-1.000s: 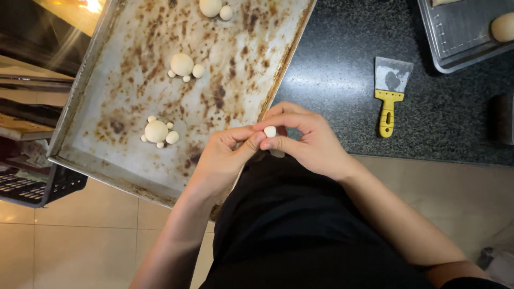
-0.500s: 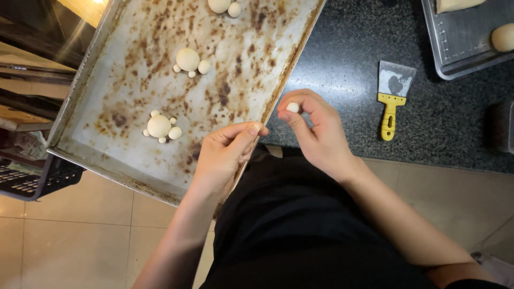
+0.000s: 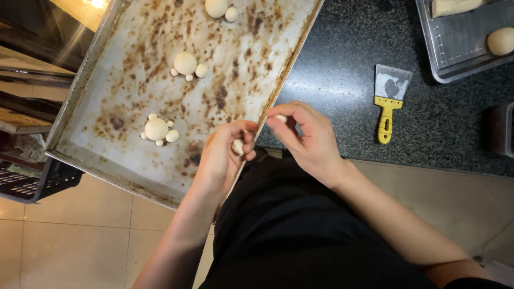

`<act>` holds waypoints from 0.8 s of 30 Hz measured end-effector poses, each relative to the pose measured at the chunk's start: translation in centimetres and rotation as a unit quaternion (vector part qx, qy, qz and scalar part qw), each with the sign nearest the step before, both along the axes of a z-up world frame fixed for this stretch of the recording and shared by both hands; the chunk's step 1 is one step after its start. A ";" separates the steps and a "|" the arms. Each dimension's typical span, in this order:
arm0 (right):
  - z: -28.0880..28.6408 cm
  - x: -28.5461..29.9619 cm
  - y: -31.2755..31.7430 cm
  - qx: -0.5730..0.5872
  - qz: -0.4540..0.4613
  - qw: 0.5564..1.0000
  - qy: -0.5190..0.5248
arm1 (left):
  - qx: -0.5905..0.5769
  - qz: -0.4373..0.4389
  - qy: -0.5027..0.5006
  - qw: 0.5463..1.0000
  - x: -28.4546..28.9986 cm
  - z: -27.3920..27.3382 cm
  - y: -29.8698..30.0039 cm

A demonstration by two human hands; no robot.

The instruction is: The person is shaping small pieces of dough into bear-like figures on a baking tray.

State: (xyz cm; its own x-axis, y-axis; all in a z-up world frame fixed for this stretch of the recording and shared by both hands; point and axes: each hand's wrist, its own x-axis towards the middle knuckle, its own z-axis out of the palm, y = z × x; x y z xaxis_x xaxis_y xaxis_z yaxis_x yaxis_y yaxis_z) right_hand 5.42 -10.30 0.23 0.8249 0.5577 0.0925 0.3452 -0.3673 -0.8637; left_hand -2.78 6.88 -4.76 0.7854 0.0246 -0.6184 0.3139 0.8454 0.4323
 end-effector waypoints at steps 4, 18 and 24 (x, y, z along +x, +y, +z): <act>1.4 0.3 0.4 0.006 0.021 1.000 -0.001 | 0.018 -0.018 0.021 0.999 0.4 1.2 -0.6; 2.1 0.9 -0.7 0.038 0.077 0.990 0.108 | 0.168 -0.101 -0.077 0.978 0.1 0.9 -1.9; 1.2 0.9 -1.3 0.044 0.113 0.991 0.061 | 0.250 -0.125 -0.098 0.955 -0.5 1.0 -1.6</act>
